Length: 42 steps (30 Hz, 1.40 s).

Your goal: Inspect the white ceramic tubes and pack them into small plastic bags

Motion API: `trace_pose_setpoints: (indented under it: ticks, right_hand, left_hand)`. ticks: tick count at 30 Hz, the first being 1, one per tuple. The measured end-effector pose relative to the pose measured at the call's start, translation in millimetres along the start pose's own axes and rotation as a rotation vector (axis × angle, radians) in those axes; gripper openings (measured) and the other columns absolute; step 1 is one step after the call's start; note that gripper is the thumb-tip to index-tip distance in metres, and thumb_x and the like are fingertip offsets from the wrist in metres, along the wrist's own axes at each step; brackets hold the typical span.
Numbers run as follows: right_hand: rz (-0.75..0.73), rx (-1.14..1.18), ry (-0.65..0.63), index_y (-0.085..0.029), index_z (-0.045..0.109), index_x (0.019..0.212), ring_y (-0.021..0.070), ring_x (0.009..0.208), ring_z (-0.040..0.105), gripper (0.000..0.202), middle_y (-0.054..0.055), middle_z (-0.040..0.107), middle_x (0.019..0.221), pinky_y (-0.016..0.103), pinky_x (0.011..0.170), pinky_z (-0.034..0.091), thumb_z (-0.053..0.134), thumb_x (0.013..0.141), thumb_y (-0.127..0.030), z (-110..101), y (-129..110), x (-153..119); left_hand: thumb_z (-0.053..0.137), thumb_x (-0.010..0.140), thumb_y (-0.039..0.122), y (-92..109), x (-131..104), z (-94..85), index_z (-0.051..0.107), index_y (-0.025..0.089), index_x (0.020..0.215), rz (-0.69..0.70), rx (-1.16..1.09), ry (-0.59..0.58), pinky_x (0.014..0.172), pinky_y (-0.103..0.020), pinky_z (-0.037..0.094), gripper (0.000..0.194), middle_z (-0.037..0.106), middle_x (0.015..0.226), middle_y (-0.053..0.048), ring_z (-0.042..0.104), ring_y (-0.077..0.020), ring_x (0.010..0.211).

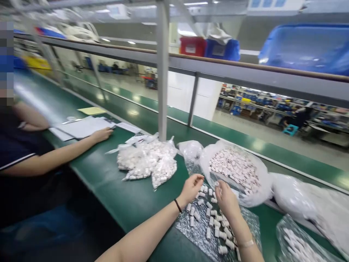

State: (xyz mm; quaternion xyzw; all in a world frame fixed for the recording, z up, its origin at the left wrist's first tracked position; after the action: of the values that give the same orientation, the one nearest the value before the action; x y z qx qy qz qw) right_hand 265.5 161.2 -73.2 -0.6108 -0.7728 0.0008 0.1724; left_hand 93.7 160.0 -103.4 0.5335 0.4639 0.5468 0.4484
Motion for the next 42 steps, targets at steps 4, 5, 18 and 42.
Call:
trace_pose_setpoints:
  ticks: [4, 5, 18, 42]
  right_hand:
    - [-0.231, 0.031, 0.168, -0.023, 0.059, 0.112, 0.0203, 0.075, 0.07, 0.034, 0.008, 0.069, 0.099, 0.029, 0.056, 0.053, 0.035, 0.095, -0.04, 7.5, 1.0, -41.5]
    - [-0.257, 0.027, 0.183, -0.025, 0.059, 0.113, 0.0194, 0.07, 0.07, 0.033, 0.007, 0.069, 0.098, 0.028, 0.051, 0.052, 0.036, 0.095, -0.042, 11.4, 2.3, -48.5]
    - [-0.255, 0.494, 0.401, -0.021, 0.063, 0.095, 0.014, 0.077, 0.065, 0.02, 0.003, 0.066, 0.082, 0.025, 0.069, 0.054, 0.044, 0.097, -0.025, -10.8, -9.4, -76.9]
    - [-0.233, 0.487, 0.509, -0.019, 0.061, 0.084, 0.0136, 0.072, 0.056, 0.018, 0.003, 0.059, 0.077, 0.027, 0.064, 0.049, 0.047, 0.093, -0.018, -11.9, -33.3, -89.7]
  left_hand:
    - [0.045, 0.088, 0.043, 4.9, -29.2, 34.5, 0.062, 0.016, 0.091, -0.105, -0.073, -0.328, 0.053, -0.027, 0.044, 0.032, 0.058, 0.066, -0.001, 0.053, -0.0129, 0.051]
    - [0.043, 0.089, 0.044, 4.0, -34.8, 40.9, 0.06, 0.016, 0.087, -0.131, -0.084, -0.373, 0.05, -0.025, 0.042, 0.033, 0.055, 0.062, 0.001, 0.05, -0.0115, 0.047]
    - [0.059, 0.083, 0.054, 4.6, -53.3, 52.7, 0.054, 0.018, 0.092, -0.157, -0.262, -0.464, 0.051, -0.02, 0.034, 0.037, 0.048, 0.069, 0.005, 0.041, -0.0062, 0.053]
    - [0.052, 0.089, 0.027, 6.1, -81.6, 69.3, 0.062, 0.014, 0.126, -0.614, -1.197, -0.452, 0.117, -0.03, 0.023, 0.04, 0.066, 0.122, -0.009, 0.051, -0.0192, 0.128]
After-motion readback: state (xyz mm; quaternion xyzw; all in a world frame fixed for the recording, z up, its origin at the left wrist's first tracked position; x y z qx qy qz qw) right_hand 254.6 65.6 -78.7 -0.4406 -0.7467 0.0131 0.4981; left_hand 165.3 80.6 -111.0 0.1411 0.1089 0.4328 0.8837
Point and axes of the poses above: each hand's wrist, its own x-axis towards the middle knuckle, its own z-axis out of the palm, y = z × x, the point moved 3 cm from there along x, towards the middle knuckle
